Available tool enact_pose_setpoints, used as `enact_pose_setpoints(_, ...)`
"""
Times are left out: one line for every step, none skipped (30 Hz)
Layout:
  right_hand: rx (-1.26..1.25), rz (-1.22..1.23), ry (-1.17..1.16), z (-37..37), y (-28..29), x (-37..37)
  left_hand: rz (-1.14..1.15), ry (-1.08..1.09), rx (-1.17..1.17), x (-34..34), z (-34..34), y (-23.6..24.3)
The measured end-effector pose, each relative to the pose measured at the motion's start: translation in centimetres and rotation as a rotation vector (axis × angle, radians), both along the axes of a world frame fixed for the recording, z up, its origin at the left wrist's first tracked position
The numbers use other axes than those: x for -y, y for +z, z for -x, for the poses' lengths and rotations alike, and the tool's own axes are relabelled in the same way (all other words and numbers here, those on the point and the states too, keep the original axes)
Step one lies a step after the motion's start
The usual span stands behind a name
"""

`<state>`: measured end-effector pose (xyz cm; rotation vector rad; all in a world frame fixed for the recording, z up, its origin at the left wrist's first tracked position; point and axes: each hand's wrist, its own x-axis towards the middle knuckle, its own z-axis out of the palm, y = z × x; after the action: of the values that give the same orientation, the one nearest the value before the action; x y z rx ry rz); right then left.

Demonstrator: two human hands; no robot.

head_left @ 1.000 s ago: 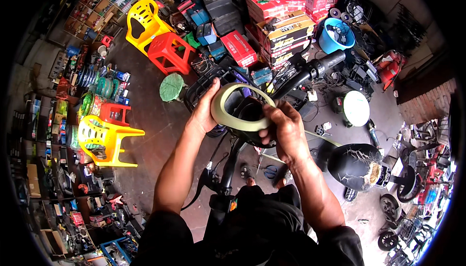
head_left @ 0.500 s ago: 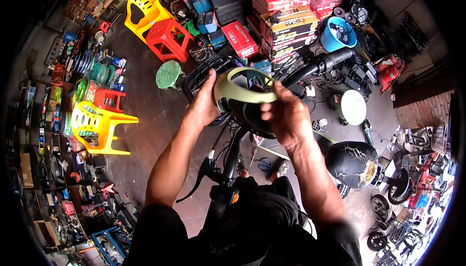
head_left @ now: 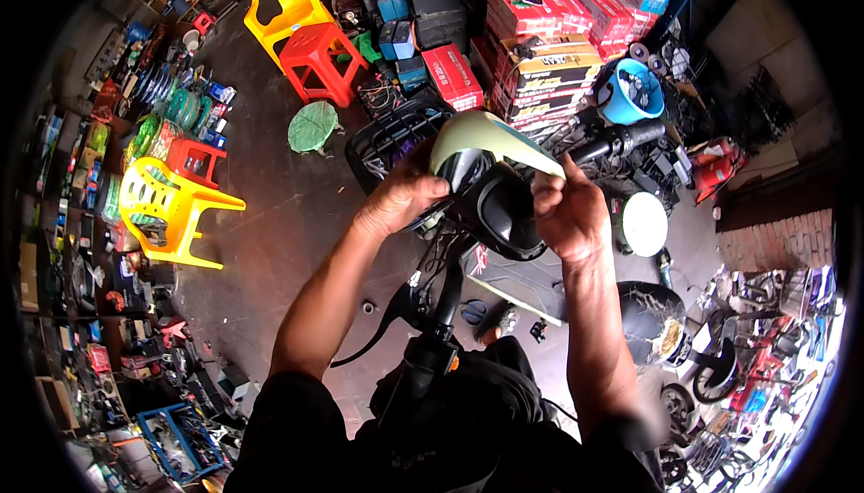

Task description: The person disassembles and reassembles the front headlight housing and display panel of a scooter. They pry off the outer cover, remove the headlight assembly and a small inner component, and then fit the pieces back together by hand around the handlebars.

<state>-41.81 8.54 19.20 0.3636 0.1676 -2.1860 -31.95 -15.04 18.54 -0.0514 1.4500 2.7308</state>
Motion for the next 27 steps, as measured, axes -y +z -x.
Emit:
enact_pose_setpoints(0.015, 0.061, 0.009, -0.3, 0.0, -0.4, 0.011, 0.003, -0.084, 0.0, 0.2, -0.5)
enact_pose_setpoints(0.015, 0.092, 0.024, -0.4, -0.6, -1.1, 0.021, 0.003, -0.087, 0.2, 0.0, -0.6)
enact_pose_setpoints(0.077, 0.033, 0.006, -1.0, 0.2, -1.5, 0.025, 0.003, -0.085, 0.0, -0.4, -0.4)
enact_pose_setpoints(0.073, -0.014, -0.009, -1.5, 0.1, -2.0, -0.011, -0.008, -0.080, 0.0, -0.7, -0.4)
enact_pose_setpoints(0.068, -0.060, -0.026, -2.0, -0.2, -2.4, -0.018, 0.012, -0.087, -0.1, -0.9, -0.6)
enact_pose_setpoints(0.000, -0.114, -0.025, -2.5, -0.4, -2.7, -0.024, 0.030, -0.100, -0.2, -1.1, -0.5)
enact_pose_setpoints(-0.072, -0.165, -0.024, -2.9, -0.5, -3.0, -0.029, 0.049, -0.115, -0.3, -1.1, -0.6)
enact_pose_setpoints(-0.118, -0.260, -0.039, -3.4, -0.5, -3.0, -0.037, 0.051, -0.117, -0.4, -1.2, -0.8)
enact_pose_setpoints(-0.129, -0.313, -0.039, -3.7, -0.2, -2.6, -0.042, 0.057, -0.116, -0.4, -1.4, -0.9)
enact_pose_setpoints(-0.151, -0.370, -0.044, -4.0, 0.3, -2.4, -0.033, 0.042, -0.137, -0.5, -1.5, -0.8)
enact_pose_setpoints(-0.172, -0.426, -0.051, -4.2, 0.7, -2.2, -0.024, 0.028, -0.158, -0.5, -1.5, -0.6)
enact_pose_setpoints(-0.225, -0.503, -0.040, -4.0, 0.6, -2.4, -0.039, 0.021, -0.176, -0.5, -1.4, -1.2)
enact_pose_setpoints(-0.300, -0.556, -0.029, -3.8, 0.3, -2.7, -0.052, 0.009, -0.195, -0.6, -1.2, -1.2)
enact_pose_setpoints(-0.330, -0.645, -0.024, -4.0, 0.4, -3.2, -0.067, -0.004, -0.168, -0.7, -1.4, -0.9)
enact_pose_setpoints(-0.363, -0.726, -0.015, -4.2, 0.6, -3.1, -0.094, -0.016, -0.198, -0.8, -1.5, -0.8)
enact_pose_setpoints(-0.416, -0.827, 0.018, -4.4, 1.1, -2.8, -0.111, -0.031, -0.203, -0.7, -1.8, -0.7)
enact_pose_setpoints(-0.511, -0.964, 0.035, -4.8, 2.1, -2.1, -0.128, -0.047, -0.207, -0.6, -2.1, -0.6)
enact_pose_setpoints(-0.584, -1.050, 0.045, -4.7, 2.0, -2.2, -0.102, -0.084, -0.183, -0.2, -2.2, -0.8)
enact_pose_setpoints(-0.657, -1.137, 0.054, -4.8, 1.9, -2.5, -0.140, -0.094, -0.200, -0.3, -2.3, -0.6)
enact_pose_setpoints(-0.745, -1.177, 0.062, -4.9, 2.3, -2.4, -0.116, -0.071, -0.207, -0.5, -2.3, -0.9)
enact_pose_setpoints(-0.804, -1.219, 0.036, -5.0, 2.1, -2.4, -0.094, -0.047, -0.201, -0.6, -2.4, -1.2)
enact_pose_setpoints(-0.926, -1.330, 0.111, -4.8, 2.6, -2.4, -0.067, -0.042, -0.136, -0.5, -2.6, -1.1)
enact_pose_setpoints(-1.049, -1.439, 0.189, -4.7, 3.4, -2.2, -0.064, -0.036, -0.124, -0.4, -2.5, -0.9)
enact_pose_setpoints(-1.360, -1.528, 0.130, -4.3, 2.5, -2.9, -0.064, -0.038, -0.110, -0.6, -2.4, -0.7)
enact_pose_setpoints(-1.677, -1.600, 0.063, -3.6, 0.7, -4.1, -0.065, -0.042, -0.098, -0.9, -2.2, -0.5)
enact_pose_setpoints(-2.000, -1.646, -0.004, -3.2, -0.4, -4.8, -0.081, -0.048, -0.128, -1.0, -2.0, -0.3)
enact_pose_setpoints(-1.861, -1.914, 0.055, -4.5, 0.6, -3.3, -0.020, -0.010, -0.162, -0.9, -2.1, -0.9)
